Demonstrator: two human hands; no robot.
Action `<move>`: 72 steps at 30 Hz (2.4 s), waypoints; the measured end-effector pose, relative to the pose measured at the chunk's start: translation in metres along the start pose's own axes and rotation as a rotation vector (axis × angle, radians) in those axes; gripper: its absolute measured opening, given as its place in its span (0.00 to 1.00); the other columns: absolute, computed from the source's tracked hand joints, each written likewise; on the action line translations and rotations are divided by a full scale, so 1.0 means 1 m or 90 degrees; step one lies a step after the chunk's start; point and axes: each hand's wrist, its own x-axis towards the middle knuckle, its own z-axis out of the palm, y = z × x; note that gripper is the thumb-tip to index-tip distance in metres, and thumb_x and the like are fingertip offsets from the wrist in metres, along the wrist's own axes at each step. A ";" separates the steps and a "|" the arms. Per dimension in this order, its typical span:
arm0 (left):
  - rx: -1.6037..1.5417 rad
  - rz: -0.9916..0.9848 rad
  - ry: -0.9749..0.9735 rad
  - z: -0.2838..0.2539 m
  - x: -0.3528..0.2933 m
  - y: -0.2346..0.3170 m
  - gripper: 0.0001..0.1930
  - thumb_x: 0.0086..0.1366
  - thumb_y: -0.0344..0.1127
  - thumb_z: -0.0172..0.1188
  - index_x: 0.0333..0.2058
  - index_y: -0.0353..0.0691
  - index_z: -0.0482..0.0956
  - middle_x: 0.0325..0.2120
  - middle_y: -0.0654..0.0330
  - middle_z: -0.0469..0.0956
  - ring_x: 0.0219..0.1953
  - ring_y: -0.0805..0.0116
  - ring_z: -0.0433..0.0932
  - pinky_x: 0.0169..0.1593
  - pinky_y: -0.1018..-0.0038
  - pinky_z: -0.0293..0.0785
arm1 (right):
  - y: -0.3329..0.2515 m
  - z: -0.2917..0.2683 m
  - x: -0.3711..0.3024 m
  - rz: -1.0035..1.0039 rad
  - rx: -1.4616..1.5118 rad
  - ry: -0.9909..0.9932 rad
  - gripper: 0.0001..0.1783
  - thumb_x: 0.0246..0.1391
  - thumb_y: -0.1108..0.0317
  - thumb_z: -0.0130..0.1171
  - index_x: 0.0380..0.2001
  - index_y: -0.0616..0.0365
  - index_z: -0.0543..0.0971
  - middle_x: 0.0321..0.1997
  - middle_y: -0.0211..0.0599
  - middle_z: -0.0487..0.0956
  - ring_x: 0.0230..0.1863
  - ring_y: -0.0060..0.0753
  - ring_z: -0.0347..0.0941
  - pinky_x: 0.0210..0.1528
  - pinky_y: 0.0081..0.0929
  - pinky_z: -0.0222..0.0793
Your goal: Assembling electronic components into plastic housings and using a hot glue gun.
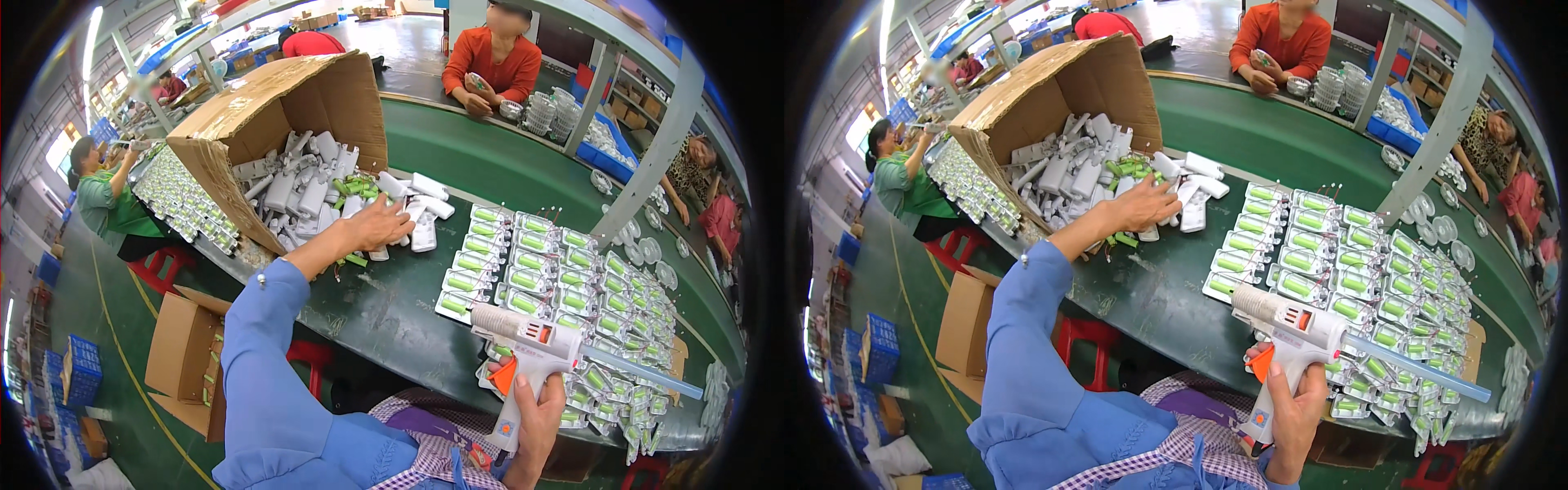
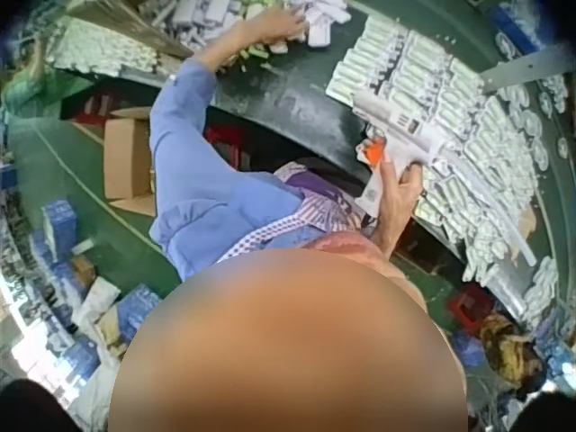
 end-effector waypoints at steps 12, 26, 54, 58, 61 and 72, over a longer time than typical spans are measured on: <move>-0.162 -0.278 0.318 -0.014 -0.040 0.072 0.17 0.53 0.35 0.65 0.40 0.41 0.71 0.38 0.60 0.70 0.44 0.60 0.70 0.43 0.63 0.66 | 0.002 0.004 0.004 -0.033 -0.047 0.072 0.25 0.59 0.76 0.50 0.58 0.74 0.61 0.48 0.58 0.76 0.48 0.47 0.77 0.56 0.43 0.71; -0.395 -0.150 0.337 -0.042 -0.075 0.167 0.19 0.48 0.32 0.66 0.38 0.32 0.73 0.40 0.51 0.70 0.49 0.51 0.72 0.52 0.60 0.70 | 0.000 0.003 -0.004 -0.015 -0.083 0.116 0.25 0.60 0.74 0.49 0.57 0.77 0.61 0.48 0.62 0.76 0.49 0.50 0.77 0.55 0.44 0.72; -0.405 -0.039 0.349 -0.030 -0.030 0.170 0.17 0.56 0.39 0.66 0.41 0.36 0.76 0.44 0.56 0.74 0.52 0.58 0.71 0.55 0.64 0.69 | -0.003 0.006 -0.007 -0.030 -0.099 0.135 0.26 0.61 0.73 0.49 0.59 0.77 0.60 0.49 0.64 0.75 0.49 0.52 0.77 0.53 0.44 0.73; -0.315 -0.298 0.359 -0.017 -0.059 0.152 0.14 0.53 0.32 0.66 0.39 0.40 0.77 0.39 0.58 0.75 0.46 0.57 0.73 0.47 0.64 0.72 | -0.004 0.005 -0.007 -0.030 -0.085 0.148 0.26 0.61 0.73 0.49 0.59 0.77 0.60 0.49 0.64 0.75 0.49 0.52 0.77 0.54 0.44 0.73; -0.218 -0.378 0.277 0.017 -0.085 0.131 0.12 0.55 0.31 0.64 0.40 0.43 0.79 0.37 0.61 0.75 0.44 0.58 0.72 0.45 0.63 0.68 | -0.004 0.004 -0.004 -0.023 -0.082 0.114 0.26 0.60 0.74 0.49 0.59 0.77 0.60 0.49 0.63 0.76 0.50 0.53 0.77 0.56 0.45 0.71; -0.522 -0.078 0.428 -0.041 -0.076 0.184 0.07 0.51 0.29 0.61 0.32 0.42 0.80 0.27 0.62 0.74 0.36 0.63 0.75 0.40 0.67 0.69 | 0.002 0.010 -0.004 -0.012 -0.115 0.131 0.24 0.59 0.75 0.48 0.57 0.77 0.62 0.49 0.63 0.76 0.49 0.51 0.77 0.57 0.43 0.70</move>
